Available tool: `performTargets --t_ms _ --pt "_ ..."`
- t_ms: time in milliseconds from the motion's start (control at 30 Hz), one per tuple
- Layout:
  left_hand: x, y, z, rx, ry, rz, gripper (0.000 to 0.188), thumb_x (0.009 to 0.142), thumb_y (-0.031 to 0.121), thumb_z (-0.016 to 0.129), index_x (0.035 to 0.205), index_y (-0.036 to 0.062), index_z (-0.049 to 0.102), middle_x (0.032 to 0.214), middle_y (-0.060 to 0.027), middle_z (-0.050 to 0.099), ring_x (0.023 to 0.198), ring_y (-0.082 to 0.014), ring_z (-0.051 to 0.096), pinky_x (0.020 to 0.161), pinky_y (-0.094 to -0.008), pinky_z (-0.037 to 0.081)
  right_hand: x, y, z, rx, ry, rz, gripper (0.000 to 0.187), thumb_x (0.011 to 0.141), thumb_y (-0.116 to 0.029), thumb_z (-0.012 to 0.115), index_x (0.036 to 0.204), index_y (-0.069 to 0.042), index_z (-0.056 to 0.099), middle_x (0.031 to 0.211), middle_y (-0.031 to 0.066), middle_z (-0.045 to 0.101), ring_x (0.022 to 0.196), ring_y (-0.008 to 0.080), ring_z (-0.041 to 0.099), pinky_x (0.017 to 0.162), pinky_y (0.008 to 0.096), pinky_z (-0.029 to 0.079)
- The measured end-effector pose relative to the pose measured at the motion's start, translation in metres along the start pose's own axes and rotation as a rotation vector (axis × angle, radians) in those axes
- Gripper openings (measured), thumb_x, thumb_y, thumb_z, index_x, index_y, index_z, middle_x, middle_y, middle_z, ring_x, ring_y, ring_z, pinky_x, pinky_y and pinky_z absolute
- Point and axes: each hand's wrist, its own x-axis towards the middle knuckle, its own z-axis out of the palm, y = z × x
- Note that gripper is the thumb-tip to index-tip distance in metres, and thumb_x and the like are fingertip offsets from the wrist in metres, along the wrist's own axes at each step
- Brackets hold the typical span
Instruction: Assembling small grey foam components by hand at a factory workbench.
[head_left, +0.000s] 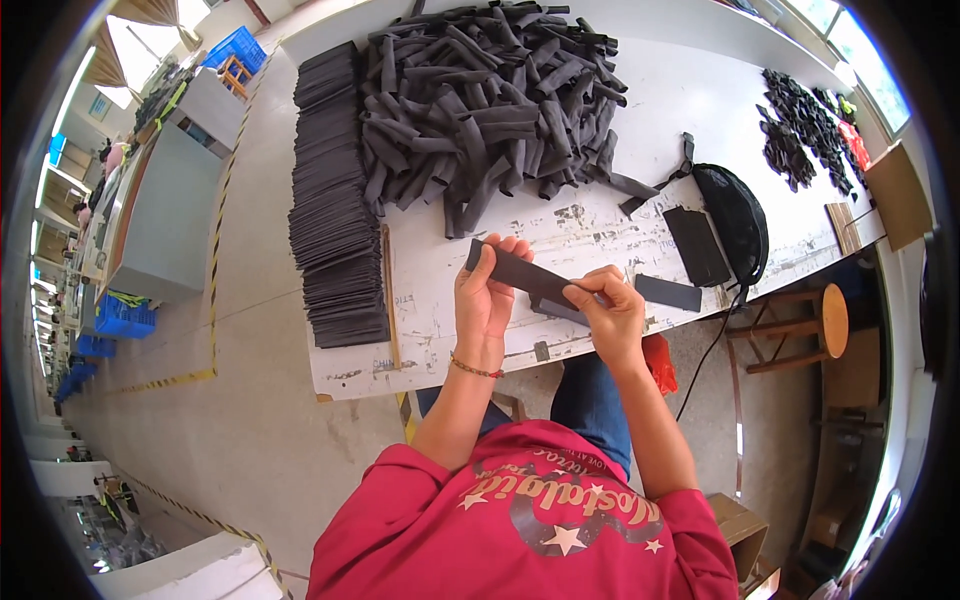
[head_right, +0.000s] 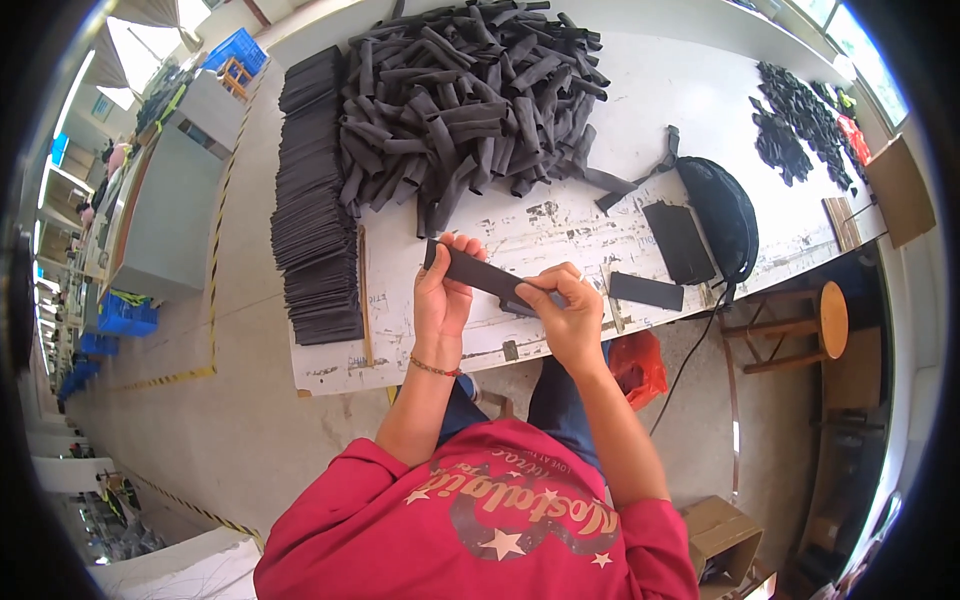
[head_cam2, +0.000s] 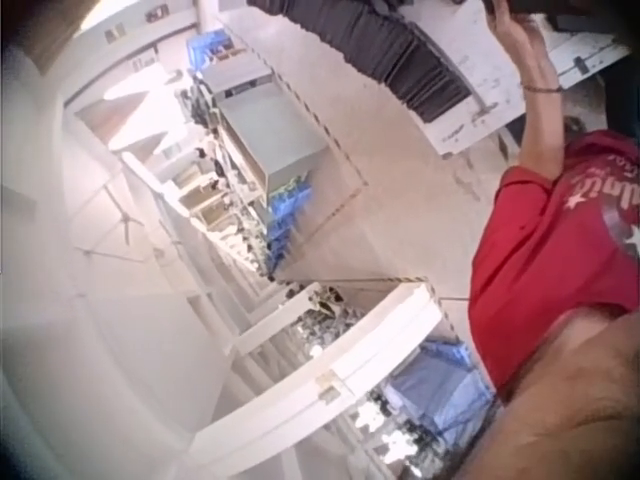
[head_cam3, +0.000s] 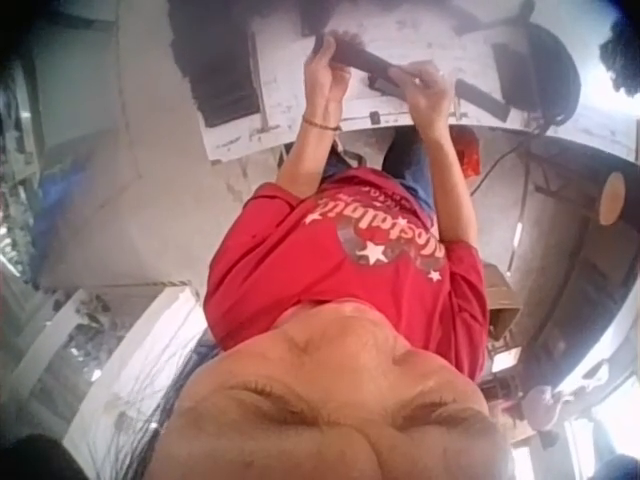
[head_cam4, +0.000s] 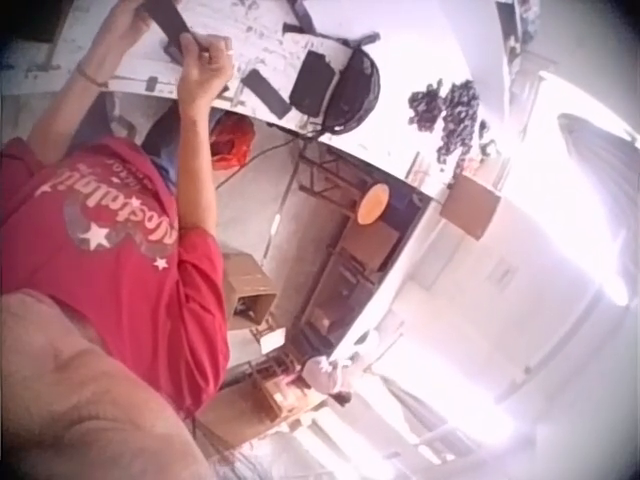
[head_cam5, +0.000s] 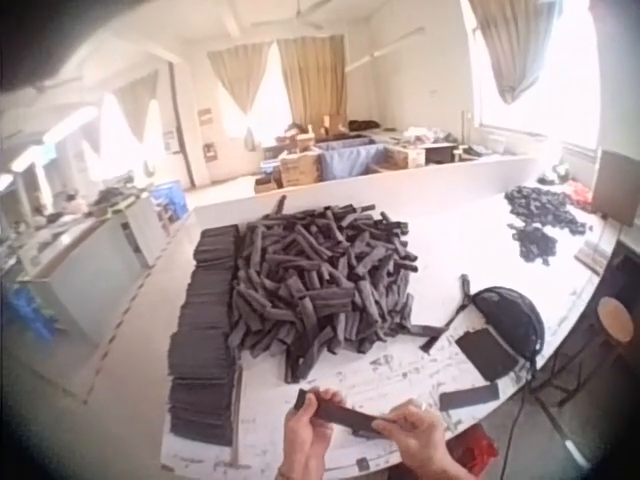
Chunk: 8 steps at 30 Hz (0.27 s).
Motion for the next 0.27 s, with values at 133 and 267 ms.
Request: performTargets --t_ms 133,267 --pt "0.000 -0.001 0.016 0.183 0.010 0.034 0.023 0.095 0.015 0.062 0.109 -0.0027 0.060 0.097 -0.0189 0.069 0.096 -0.0314 0.067 0.090 -0.0441 0.054 0.005 0.003 -0.018 0.115 0.012 0.237 0.005 0.084 -0.003 0.072 0.083 -0.001 0.067 0.075 -0.0016 0.062 0.072 0.0059 0.053 0.068 0.0222 0.043" --pt "0.005 -0.006 0.008 0.469 -0.080 -0.005 0.031 0.096 0.015 0.061 0.119 -0.0035 0.054 0.104 -0.0232 0.067 0.098 -0.0324 0.067 0.090 -0.0448 0.054 0.007 -0.002 -0.045 0.191 -0.038 0.356 0.006 0.088 -0.010 0.070 0.086 -0.005 0.069 0.079 0.0007 0.068 0.075 0.0062 0.059 0.071 0.0201 0.046"
